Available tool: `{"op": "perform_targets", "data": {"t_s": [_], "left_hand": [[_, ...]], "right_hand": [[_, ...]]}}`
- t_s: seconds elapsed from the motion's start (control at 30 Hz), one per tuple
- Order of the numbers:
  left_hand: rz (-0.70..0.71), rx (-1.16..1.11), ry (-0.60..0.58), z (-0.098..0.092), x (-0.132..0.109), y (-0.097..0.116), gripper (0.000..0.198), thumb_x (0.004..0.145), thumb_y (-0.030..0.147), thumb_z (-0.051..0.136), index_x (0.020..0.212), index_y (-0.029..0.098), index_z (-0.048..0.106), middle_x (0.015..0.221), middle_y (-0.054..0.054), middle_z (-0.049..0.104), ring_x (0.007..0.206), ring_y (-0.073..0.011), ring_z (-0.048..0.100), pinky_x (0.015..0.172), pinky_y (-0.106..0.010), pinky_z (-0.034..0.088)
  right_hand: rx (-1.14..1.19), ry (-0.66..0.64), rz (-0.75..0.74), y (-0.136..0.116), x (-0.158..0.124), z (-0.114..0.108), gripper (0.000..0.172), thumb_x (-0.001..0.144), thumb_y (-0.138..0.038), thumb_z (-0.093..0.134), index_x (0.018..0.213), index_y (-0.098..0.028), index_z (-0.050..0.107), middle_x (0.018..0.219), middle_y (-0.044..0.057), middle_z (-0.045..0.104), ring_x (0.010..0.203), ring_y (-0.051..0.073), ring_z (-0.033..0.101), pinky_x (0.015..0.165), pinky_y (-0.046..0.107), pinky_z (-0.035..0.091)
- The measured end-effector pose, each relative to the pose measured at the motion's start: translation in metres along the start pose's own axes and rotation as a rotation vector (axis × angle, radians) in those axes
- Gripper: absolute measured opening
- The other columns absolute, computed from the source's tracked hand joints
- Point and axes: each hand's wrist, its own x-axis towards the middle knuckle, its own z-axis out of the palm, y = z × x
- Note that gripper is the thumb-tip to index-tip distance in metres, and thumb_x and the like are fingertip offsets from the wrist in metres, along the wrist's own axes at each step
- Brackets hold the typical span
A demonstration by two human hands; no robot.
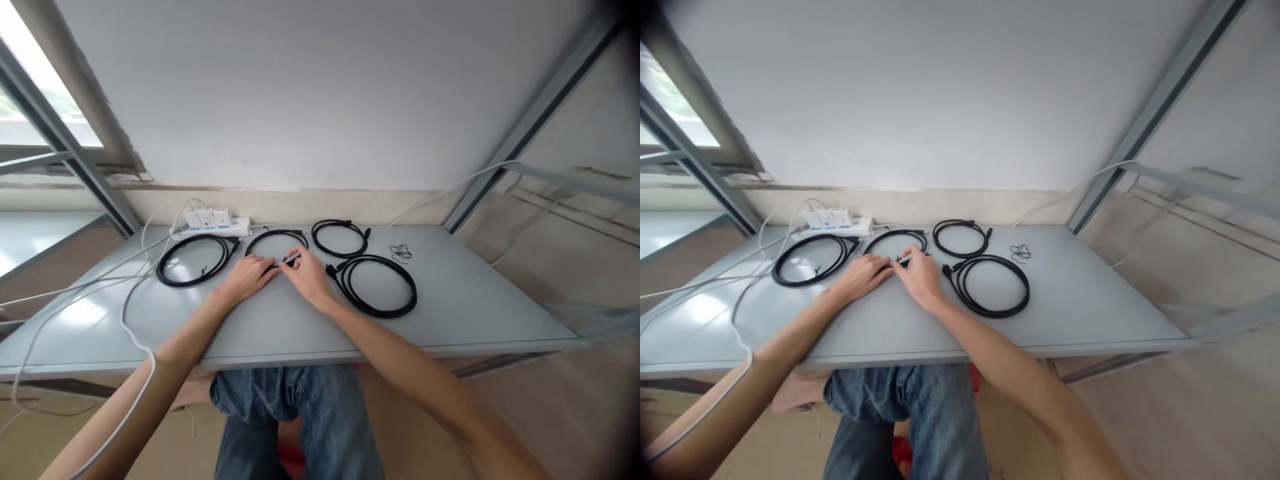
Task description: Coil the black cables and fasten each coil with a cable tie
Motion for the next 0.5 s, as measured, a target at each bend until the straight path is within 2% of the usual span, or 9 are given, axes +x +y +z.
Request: {"op": "perform_targets", "data": {"t_s": [0.1, 0.17, 0.23, 0.33, 0.5], "left_hand": [[-0.031, 0.044, -0.112, 0.001, 0.001, 0.005, 0.054, 0.107, 0.044, 0.026, 0.092, 0.015, 0.069, 0.079, -0.014, 0.073, 0.071, -0.0253, 0.069, 0.065, -0.031, 0.042], [-0.054, 0.063, -0.157, 0.0, 0.001, 0.009, 0.049, 0.106, 0.042, 0.028, 0.094, 0.016, 0.068, 0.079, -0.015, 0.074, 0.071, -0.0263, 0.07, 0.062, -0.031, 0.04], [-0.138, 0.071, -0.179, -0.001, 0.001, 0.012, 0.046, 0.106, 0.041, 0.028, 0.094, 0.018, 0.066, 0.078, -0.013, 0.074, 0.069, -0.0266, 0.07, 0.06, -0.031, 0.038], [-0.232, -0.004, -0.141, -0.003, 0.002, 0.012, 0.041, 0.106, 0.044, 0.03, 0.094, 0.021, 0.062, 0.081, -0.009, 0.073, 0.071, -0.0246, 0.069, 0.06, -0.029, 0.036], [-0.204, -0.201, -0.03, -0.004, 0.006, 0.007, 0.031, 0.105, 0.044, 0.035, 0.096, 0.023, 0.055, 0.086, -0.005, 0.069, 0.081, -0.0228, 0.067, 0.068, -0.03, 0.042]], "right_hand": [[-0.02, -0.021, -0.143, -0.006, -0.008, 0.002, 0.021, 0.096, -0.037, 0.058, 0.109, -0.021, 0.057, 0.058, -0.007, 0.052, 0.056, 0.014, 0.052, 0.059, 0.024, 0.035], [0.036, -0.064, -0.179, -0.006, -0.012, 0.004, 0.019, 0.102, -0.037, 0.046, 0.109, -0.022, 0.055, 0.06, -0.006, 0.053, 0.055, 0.014, 0.052, 0.058, 0.024, 0.034], [0.084, -0.107, -0.171, -0.003, -0.013, 0.005, 0.019, 0.103, -0.037, 0.042, 0.106, -0.023, 0.054, 0.06, -0.005, 0.053, 0.053, 0.014, 0.051, 0.056, 0.024, 0.034], [0.083, -0.144, -0.124, 0.005, -0.01, 0.008, 0.019, 0.103, -0.038, 0.041, 0.104, -0.024, 0.053, 0.057, -0.006, 0.048, 0.05, 0.015, 0.047, 0.054, 0.025, 0.034], [-0.002, -0.174, -0.11, 0.01, -0.006, 0.011, 0.017, 0.1, -0.037, 0.044, 0.097, -0.025, 0.056, 0.057, -0.004, 0.048, 0.049, 0.015, 0.045, 0.051, 0.026, 0.032]]}}
